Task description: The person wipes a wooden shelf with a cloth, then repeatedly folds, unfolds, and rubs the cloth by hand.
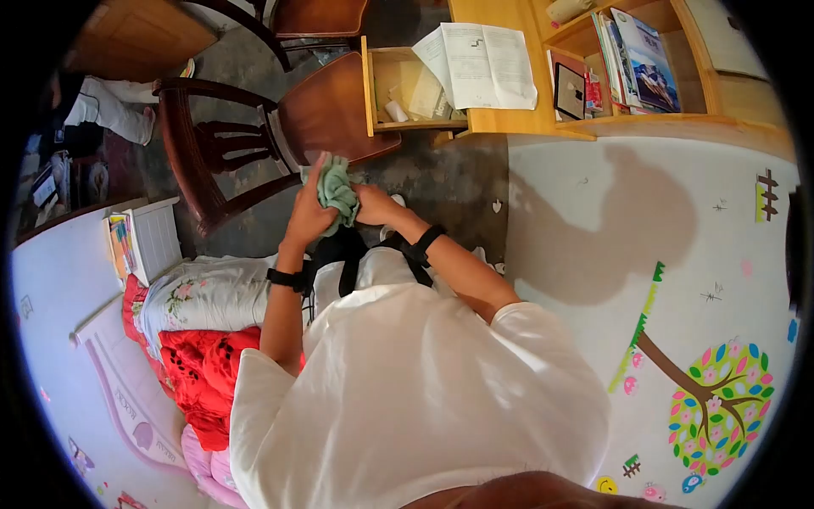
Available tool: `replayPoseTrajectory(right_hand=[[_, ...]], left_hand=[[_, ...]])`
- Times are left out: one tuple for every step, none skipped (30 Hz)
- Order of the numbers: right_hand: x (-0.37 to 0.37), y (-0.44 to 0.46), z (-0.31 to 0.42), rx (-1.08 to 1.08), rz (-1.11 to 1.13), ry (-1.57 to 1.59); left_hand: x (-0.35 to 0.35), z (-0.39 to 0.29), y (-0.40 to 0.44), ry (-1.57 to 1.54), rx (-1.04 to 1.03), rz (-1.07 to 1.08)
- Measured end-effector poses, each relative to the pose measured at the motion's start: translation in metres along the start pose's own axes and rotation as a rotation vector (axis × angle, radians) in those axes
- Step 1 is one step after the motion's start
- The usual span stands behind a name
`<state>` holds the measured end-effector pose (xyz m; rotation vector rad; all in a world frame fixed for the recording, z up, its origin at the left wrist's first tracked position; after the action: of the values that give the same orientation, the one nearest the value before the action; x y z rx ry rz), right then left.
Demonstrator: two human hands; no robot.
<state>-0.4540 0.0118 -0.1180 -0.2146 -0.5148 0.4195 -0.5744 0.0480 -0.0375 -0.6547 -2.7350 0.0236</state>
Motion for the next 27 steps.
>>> replayPoseTrajectory(right_hand=[[0.001,0.0,0.015,0.007,-0.008,0.038],[-0.006,0.007,0.02,0.093,-0.05,0.029],[-0.014,0.013,0.027,0.089,-0.056,0.025],[-0.02,0.019,0.039,0.161,-0.113,-0.017],[-0.023,0.023,0.049,0.234,-0.169,-0.061],[-0.02,0.022,0.077,0.275,-0.178,-0.039],[-0.018,0.026,0.102,0.274,-0.183,-0.044],[-0.022,0.033,0.123,0.214,-0.116,-0.045],[-0.026,0.039,0.142,0.156,-0.051,-0.046],[-0.026,0.045,0.17,0.238,-0.117,-0.063],[-0.039,0.058,0.181,0.246,-0.129,-0.074],[-0.049,0.074,0.19,0.249,-0.19,-0.128],[-0.054,0.085,0.203,0.25,-0.249,-0.182],[-0.056,0.09,0.218,0.37,-0.324,-0.11],[-0.066,0.098,0.225,0.371,-0.328,-0.112],[-0.08,0.109,0.227,0.294,-0.247,-0.103],[-0.093,0.12,0.226,0.216,-0.166,-0.095],[-0.098,0.122,0.23,0.199,-0.15,-0.075],[-0.1,0.122,0.233,0.192,-0.152,-0.076],[-0.097,0.12,0.236,0.216,-0.203,-0.093],[-0.092,0.116,0.239,0.238,-0.25,-0.109],[-0.09,0.111,0.243,0.287,-0.254,-0.171],[-0.089,0.108,0.245,0.279,-0.252,-0.172],[-0.092,0.104,0.246,0.229,-0.191,-0.18],[-0.094,0.101,0.249,0.179,-0.133,-0.189],[-0.096,0.097,0.251,0.082,-0.074,-0.222],[-0.099,0.096,0.256,0.076,-0.081,-0.224]], left_hand=[[0.008,-0.007,0.0,-0.001,-0.006,0.003],[0.022,-0.015,0.001,-0.009,-0.011,-0.051],[0.036,-0.024,0.001,-0.02,-0.016,-0.106],[0.051,-0.033,-0.001,-0.026,-0.022,-0.169],[0.064,-0.038,-0.003,-0.032,-0.028,-0.169],[0.087,-0.043,-0.009,0.017,-0.069,-0.266],[0.11,-0.048,-0.015,0.068,-0.11,-0.36],[0.13,-0.051,-0.021,0.111,-0.105,-0.417],[0.148,-0.054,-0.026,0.108,-0.114,-0.415],[0.168,-0.06,-0.033,0.207,-0.143,-0.464],[0.188,-0.063,-0.039,0.305,-0.174,-0.516],[0.206,-0.056,-0.042,0.267,-0.144,-0.537],[0.222,-0.046,-0.041,0.262,-0.157,-0.543],[0.234,-0.029,-0.04,0.253,-0.137,-0.497],[0.245,-0.008,-0.04,0.246,-0.116,-0.447],[0.249,0.006,-0.04,0.356,-0.121,-0.353],[0.258,0.021,-0.042,0.353,-0.129,-0.352],[0.26,0.022,-0.044,0.314,-0.097,-0.329],[0.26,0.025,-0.047,0.274,-0.063,-0.304],[0.262,0.027,-0.049,0.281,-0.073,-0.313],[0.264,0.029,-0.051,0.274,-0.068,-0.31],[0.265,0.031,-0.051,0.222,-0.052,-0.298],[0.266,0.033,-0.051,0.171,-0.038,-0.284],[0.266,0.031,-0.051,0.159,-0.038,-0.3],[0.267,0.033,-0.048,0.156,-0.04,-0.292],[0.269,0.034,-0.045,0.216,-0.078,-0.324],[0.271,0.034,-0.041,0.275,-0.116,-0.357]])
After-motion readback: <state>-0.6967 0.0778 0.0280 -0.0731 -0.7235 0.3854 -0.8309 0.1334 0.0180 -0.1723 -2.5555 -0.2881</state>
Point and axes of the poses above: each hand's wrist, its own y-axis towards the middle knuckle, its own x-axis out of the back of the hand, z = x × y, the point moved 6 cm from there along y, towards the middle knuckle, and after that the axes turned 5 degrees about -y, right-handed, at the moved point
